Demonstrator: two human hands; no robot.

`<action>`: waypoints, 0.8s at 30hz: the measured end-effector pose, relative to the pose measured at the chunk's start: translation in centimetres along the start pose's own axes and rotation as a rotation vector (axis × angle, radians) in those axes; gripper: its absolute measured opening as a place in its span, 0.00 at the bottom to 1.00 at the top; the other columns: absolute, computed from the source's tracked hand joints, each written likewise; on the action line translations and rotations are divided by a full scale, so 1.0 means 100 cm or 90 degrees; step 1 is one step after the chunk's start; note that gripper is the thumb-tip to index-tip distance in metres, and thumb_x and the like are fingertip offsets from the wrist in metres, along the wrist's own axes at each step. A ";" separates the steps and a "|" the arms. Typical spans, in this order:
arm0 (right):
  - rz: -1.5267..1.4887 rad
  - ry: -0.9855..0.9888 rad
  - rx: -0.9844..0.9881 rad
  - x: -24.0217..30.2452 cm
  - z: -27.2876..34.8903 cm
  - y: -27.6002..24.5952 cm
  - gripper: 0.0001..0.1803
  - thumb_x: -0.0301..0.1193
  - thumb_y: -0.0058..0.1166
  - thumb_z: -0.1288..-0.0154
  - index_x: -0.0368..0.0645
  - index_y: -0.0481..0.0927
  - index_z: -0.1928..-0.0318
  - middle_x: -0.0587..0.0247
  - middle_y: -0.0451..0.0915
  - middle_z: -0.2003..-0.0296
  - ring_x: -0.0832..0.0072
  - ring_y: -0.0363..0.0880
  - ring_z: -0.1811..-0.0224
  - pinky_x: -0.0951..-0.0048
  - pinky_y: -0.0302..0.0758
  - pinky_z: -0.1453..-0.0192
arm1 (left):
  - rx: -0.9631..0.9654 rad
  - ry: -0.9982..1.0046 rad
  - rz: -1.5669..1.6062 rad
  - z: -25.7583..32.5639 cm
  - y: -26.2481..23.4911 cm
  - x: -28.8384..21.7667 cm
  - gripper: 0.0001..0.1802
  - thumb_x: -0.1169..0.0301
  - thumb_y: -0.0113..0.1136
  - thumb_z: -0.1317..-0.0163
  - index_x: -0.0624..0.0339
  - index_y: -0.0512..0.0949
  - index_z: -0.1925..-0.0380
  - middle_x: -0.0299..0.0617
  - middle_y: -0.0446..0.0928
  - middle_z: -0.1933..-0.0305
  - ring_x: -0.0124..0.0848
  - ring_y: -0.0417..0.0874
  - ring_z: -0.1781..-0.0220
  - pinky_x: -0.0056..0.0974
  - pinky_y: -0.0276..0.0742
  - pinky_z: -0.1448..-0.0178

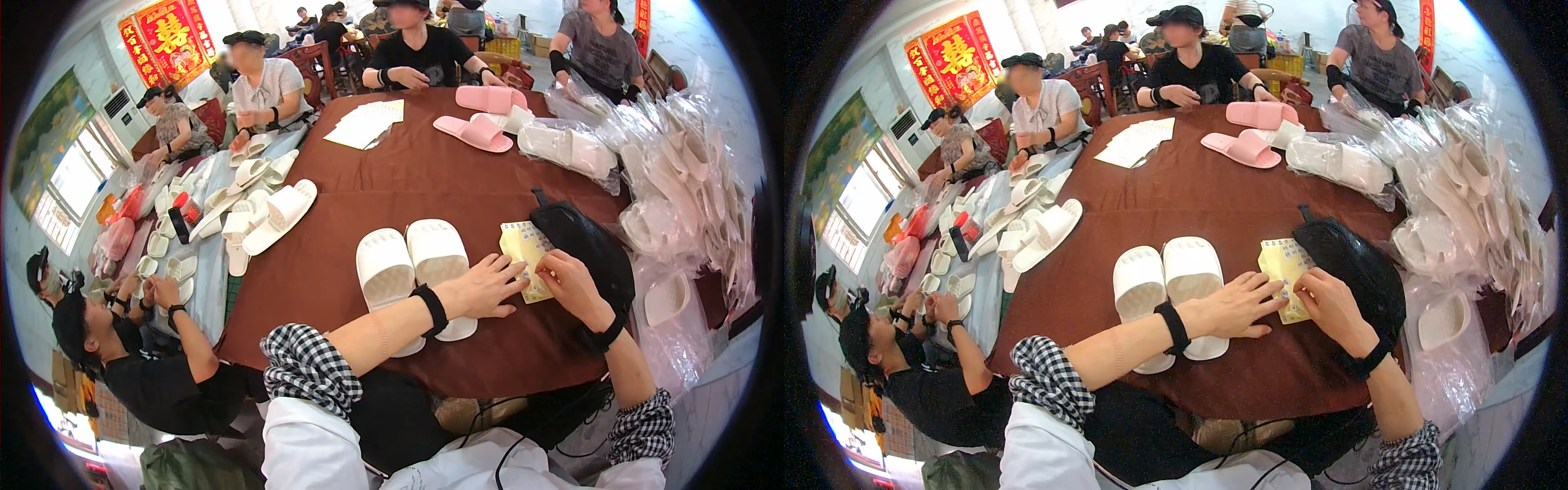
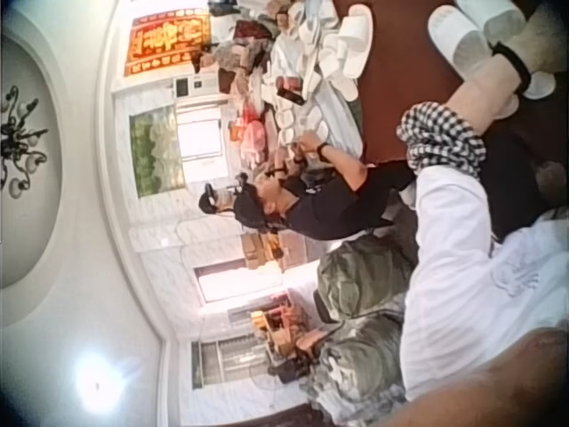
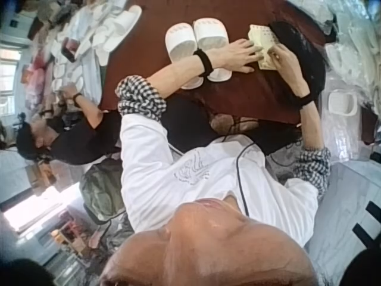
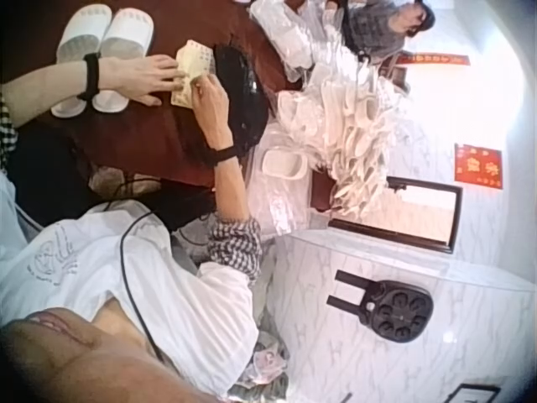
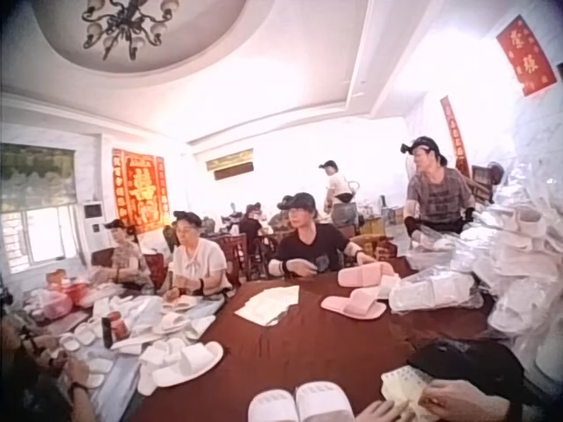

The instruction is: Checking shoe quality and placing them into plastic bags for packaging.

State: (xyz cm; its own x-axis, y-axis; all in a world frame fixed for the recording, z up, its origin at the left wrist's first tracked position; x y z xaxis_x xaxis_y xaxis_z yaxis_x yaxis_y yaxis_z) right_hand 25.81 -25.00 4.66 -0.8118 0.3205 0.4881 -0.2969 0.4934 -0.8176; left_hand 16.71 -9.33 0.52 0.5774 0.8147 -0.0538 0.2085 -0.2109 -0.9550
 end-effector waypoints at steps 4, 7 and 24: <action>-0.011 -0.028 -0.041 -0.010 0.006 -0.006 0.04 0.26 0.57 0.37 0.38 0.79 0.66 0.50 0.78 0.66 0.50 0.79 0.61 0.56 0.75 0.57 | 0.032 0.001 0.021 -0.004 -0.007 0.005 0.33 0.53 0.62 0.37 0.58 0.69 0.37 0.52 0.66 0.31 0.51 0.67 0.33 0.51 0.63 0.28; -0.063 0.039 -0.043 -0.010 0.006 -0.014 0.06 0.27 0.55 0.36 0.37 0.82 0.64 0.51 0.80 0.65 0.51 0.80 0.61 0.58 0.76 0.57 | 0.060 -0.001 0.030 0.001 -0.013 0.007 0.31 0.54 0.62 0.35 0.55 0.68 0.36 0.52 0.66 0.32 0.51 0.67 0.32 0.51 0.64 0.29; 0.040 -0.044 0.015 -0.009 0.005 0.014 0.03 0.27 0.58 0.39 0.42 0.78 0.65 0.57 0.76 0.63 0.56 0.78 0.56 0.60 0.77 0.52 | 0.044 0.035 0.025 0.006 -0.013 0.006 0.26 0.55 0.63 0.36 0.51 0.73 0.41 0.55 0.65 0.31 0.54 0.68 0.33 0.53 0.66 0.30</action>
State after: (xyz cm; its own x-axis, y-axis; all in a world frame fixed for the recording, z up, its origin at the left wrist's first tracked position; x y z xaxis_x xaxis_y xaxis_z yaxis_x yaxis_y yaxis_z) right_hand 25.90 -25.07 2.91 -0.8617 0.2934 0.4140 -0.2554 0.4542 -0.8535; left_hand 16.36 -8.25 1.53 0.6263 0.7757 -0.0771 0.1316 -0.2027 -0.9704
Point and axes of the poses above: each hand's wrist, its own z-axis away from the middle knuckle, its own y-axis out of the palm, x = y × z, the point moved 4 cm from there along -z, towards the middle knuckle
